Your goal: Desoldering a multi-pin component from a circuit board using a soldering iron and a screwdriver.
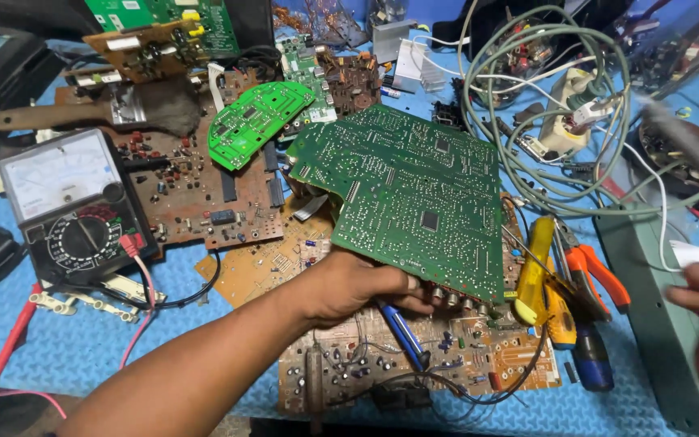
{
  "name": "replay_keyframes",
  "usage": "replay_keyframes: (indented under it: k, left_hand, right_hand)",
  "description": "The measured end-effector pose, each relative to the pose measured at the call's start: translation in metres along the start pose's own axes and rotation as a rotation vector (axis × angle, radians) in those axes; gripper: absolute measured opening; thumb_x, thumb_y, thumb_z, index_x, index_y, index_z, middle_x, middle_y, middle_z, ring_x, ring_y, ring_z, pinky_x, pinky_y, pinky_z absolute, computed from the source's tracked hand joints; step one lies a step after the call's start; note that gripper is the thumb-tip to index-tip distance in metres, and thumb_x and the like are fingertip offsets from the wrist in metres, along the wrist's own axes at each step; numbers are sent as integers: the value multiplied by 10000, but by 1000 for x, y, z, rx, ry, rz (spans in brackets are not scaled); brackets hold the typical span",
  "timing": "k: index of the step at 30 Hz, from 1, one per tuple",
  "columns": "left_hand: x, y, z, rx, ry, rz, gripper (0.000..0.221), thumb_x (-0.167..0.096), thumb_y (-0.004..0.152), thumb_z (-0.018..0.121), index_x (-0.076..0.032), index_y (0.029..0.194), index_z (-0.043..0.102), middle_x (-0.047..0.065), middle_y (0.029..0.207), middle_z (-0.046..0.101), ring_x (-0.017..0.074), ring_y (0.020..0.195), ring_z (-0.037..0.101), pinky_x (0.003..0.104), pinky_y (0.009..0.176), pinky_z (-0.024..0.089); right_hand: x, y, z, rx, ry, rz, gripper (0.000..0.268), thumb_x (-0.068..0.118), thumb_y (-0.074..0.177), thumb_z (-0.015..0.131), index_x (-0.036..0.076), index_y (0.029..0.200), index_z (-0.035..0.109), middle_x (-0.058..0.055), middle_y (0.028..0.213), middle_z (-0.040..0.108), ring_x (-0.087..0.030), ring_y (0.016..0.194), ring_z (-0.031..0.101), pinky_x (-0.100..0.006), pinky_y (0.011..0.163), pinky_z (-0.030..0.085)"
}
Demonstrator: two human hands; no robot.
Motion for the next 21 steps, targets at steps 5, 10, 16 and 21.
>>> replay_keyframes:
  k: [5,10,16,21]
  left_hand:
    - [-5,-9,3,-206,-167,-45,196,74,861,618,177,1027,619,302,989,702,456,957,730,554,934,642]
    - [-14,-28,13,-301,-174,-99,211,62,889,623,205,1041,656,333,1044,721,411,989,733,473,932,640]
    - [-5,-48,5,-330,-112,-116,309,-2,879,659,145,1151,648,282,1110,731,399,1033,735,457,885,649]
    - [-7,-59,5,-314,-170,-72,298,-18,894,641,174,1121,665,299,1142,726,413,1066,726,517,923,636]
  right_hand:
    - [285,80,161,21,381,263,592,-43,832,614,84,1357,371,-299,1430,584,-365,1381,620,-451,1184,556]
    - [279,86,200,297,446,-100,786,21,740,815,86,1385,369,-141,1496,445,-394,1498,513,-505,1350,359]
    - [280,65,213,394,342,-177,876,276,601,922,140,1323,445,-241,1465,608,-341,1372,649,-453,1235,450]
    - [280,50,219,311,91,-202,691,273,681,912,154,1227,505,-167,1343,687,-407,1563,442,-500,1329,310]
Point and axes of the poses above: each hand's wrist, its own y-axis towards the middle knuckle, its own z-axis out of the palm, x = y × z, the point moved 1 cm from there along y, towards the middle knuckle
